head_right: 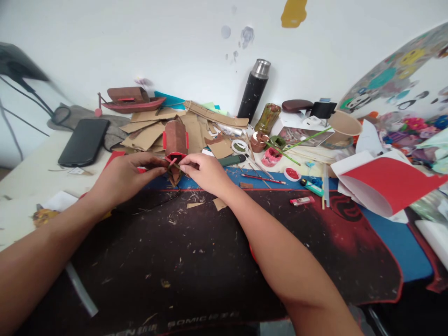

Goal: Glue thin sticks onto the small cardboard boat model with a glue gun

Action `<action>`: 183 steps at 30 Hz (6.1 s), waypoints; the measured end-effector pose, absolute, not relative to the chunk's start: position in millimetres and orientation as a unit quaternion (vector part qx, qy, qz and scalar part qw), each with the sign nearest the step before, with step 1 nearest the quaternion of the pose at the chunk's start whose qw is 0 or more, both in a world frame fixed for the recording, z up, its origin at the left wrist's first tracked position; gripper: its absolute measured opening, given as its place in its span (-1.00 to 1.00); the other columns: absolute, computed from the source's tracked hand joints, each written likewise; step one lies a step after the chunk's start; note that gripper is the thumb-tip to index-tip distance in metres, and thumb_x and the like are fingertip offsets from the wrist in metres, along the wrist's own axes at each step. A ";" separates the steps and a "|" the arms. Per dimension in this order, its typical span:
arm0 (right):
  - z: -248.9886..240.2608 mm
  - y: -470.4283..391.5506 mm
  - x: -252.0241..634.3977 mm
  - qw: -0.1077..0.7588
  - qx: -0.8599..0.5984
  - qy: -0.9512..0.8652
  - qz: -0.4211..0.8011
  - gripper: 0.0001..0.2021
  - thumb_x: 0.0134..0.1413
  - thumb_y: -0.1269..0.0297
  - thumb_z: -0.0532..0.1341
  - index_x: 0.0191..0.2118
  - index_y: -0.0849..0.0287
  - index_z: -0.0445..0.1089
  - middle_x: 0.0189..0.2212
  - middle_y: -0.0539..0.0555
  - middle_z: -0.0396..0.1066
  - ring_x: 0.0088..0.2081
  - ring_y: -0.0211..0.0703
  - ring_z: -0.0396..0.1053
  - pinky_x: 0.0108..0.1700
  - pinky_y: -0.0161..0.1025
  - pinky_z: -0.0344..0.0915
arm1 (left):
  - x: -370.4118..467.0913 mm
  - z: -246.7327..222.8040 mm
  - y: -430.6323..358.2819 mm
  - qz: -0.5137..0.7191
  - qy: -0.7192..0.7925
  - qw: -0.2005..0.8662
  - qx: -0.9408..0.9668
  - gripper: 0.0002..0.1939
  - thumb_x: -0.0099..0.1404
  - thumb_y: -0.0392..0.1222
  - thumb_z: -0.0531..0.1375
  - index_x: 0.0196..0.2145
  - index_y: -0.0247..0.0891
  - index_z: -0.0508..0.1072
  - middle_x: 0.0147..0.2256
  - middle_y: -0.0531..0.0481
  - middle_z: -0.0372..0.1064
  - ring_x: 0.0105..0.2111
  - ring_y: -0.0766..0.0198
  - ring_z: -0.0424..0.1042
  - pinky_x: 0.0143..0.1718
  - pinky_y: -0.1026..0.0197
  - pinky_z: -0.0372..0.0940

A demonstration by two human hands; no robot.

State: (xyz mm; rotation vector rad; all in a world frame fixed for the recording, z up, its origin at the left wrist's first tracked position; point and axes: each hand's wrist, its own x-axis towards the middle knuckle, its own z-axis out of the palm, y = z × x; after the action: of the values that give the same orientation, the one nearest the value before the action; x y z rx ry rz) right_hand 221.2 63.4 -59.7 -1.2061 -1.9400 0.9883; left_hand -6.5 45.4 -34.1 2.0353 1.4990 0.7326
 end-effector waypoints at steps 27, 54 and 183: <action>-59.8 64.6 221.9 0.319 -0.447 -0.730 0.407 -0.89 0.30 0.29 0.29 -0.17 0.15 0.58 -0.27 0.03 0.57 -0.25 -0.15 0.43 -0.13 -0.17 0.28 | -7.2 -33.1 45.4 0.248 0.559 0.226 0.758 -0.71 0.28 -0.02 0.22 -0.15 -0.05 0.70 -0.18 0.00 0.68 -0.19 0.07 0.58 -0.10 0.11 0.41; -56.8 63.5 220.7 0.313 -0.459 -0.715 0.423 -0.90 0.28 0.29 0.28 -0.21 0.15 0.55 -0.29 0.03 0.55 -0.25 -0.15 0.42 -0.12 -0.17 0.28 | -2.2 -31.4 45.2 0.266 0.561 0.258 0.740 -0.73 0.26 0.00 0.24 -0.19 -0.08 0.69 -0.19 0.01 0.68 -0.18 0.08 0.60 -0.07 0.12 0.42; -57.8 64.1 222.1 0.318 -0.445 -0.741 0.391 -0.88 0.32 0.32 0.28 -0.17 0.13 0.60 -0.26 0.02 0.58 -0.24 -0.16 0.44 -0.11 -0.19 0.28 | 1.2 -31.8 43.7 0.277 0.570 0.258 0.730 -0.74 0.24 0.04 0.24 -0.22 -0.05 0.67 -0.18 0.03 0.69 -0.17 0.08 0.59 -0.05 0.10 0.44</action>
State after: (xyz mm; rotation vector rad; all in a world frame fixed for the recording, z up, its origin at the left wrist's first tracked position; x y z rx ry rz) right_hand 222.1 64.1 -57.8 -1.1694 -1.9483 1.0282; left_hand 1.2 43.7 -31.8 1.9786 1.5447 0.7506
